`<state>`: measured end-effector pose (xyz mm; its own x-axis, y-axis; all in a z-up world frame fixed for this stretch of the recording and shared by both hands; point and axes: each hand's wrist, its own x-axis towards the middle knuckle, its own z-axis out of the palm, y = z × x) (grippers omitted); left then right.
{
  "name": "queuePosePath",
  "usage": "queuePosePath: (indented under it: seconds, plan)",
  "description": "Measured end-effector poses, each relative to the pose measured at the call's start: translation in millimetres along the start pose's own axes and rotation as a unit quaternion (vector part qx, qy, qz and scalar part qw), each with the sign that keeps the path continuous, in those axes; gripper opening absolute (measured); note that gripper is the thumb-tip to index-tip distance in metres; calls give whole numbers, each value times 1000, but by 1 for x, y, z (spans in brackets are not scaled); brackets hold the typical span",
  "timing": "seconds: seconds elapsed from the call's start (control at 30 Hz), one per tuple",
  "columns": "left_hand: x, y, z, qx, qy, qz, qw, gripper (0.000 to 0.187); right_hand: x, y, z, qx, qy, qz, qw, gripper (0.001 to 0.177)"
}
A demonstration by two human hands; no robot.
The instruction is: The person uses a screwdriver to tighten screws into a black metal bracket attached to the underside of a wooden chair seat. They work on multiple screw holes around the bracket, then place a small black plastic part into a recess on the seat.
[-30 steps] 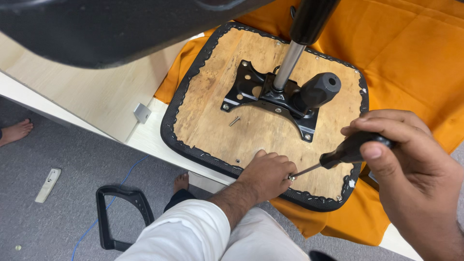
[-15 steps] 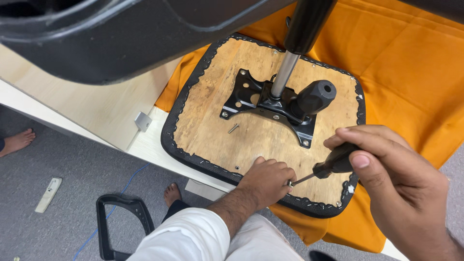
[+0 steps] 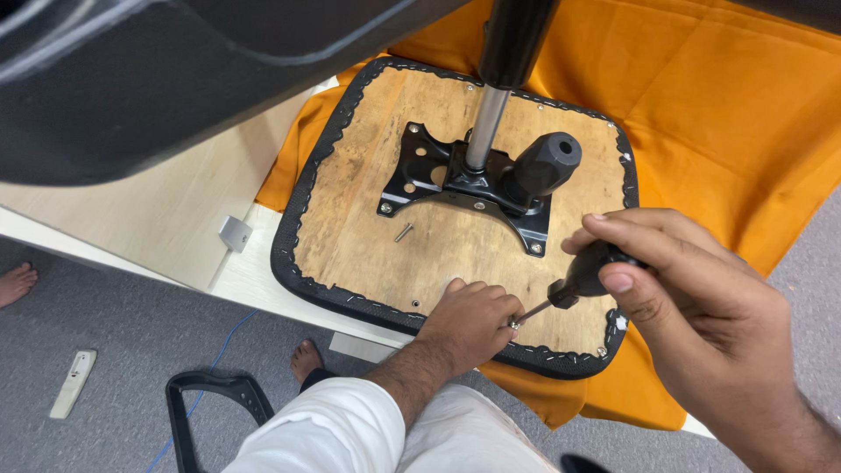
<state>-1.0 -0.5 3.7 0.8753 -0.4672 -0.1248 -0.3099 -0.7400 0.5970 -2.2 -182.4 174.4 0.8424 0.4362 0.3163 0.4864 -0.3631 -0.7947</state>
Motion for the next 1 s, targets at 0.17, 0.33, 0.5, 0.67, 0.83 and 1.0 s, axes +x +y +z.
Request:
queuePosePath:
  seconds: [0.17,0.33,0.5,0.67,0.83,1.0]
  plan:
    - [4,-1,-2,2,-11,-2,1000,18,3,-3,-5,-7,3,-6,1000,28]
    - [6,-1,-3,12,-22,-3,1000,19,6,-2,-7,13,19,36,999,23]
    - [5,-4,-2,1,-5,7,1000,19,5,-4,-4,-3,22,58,998,31]
    - [5,-4,0,3,-6,0,1000,16,14,-4,-5,-8,-27,6,1000,31]
    - [2,-3,-1,11,6,2,1000,17,10,4,-8,48,-55,17,997,26]
    - [4,-2,-1,12,-8,-2,1000,18,8,18,-8,10,-13,44,999,33]
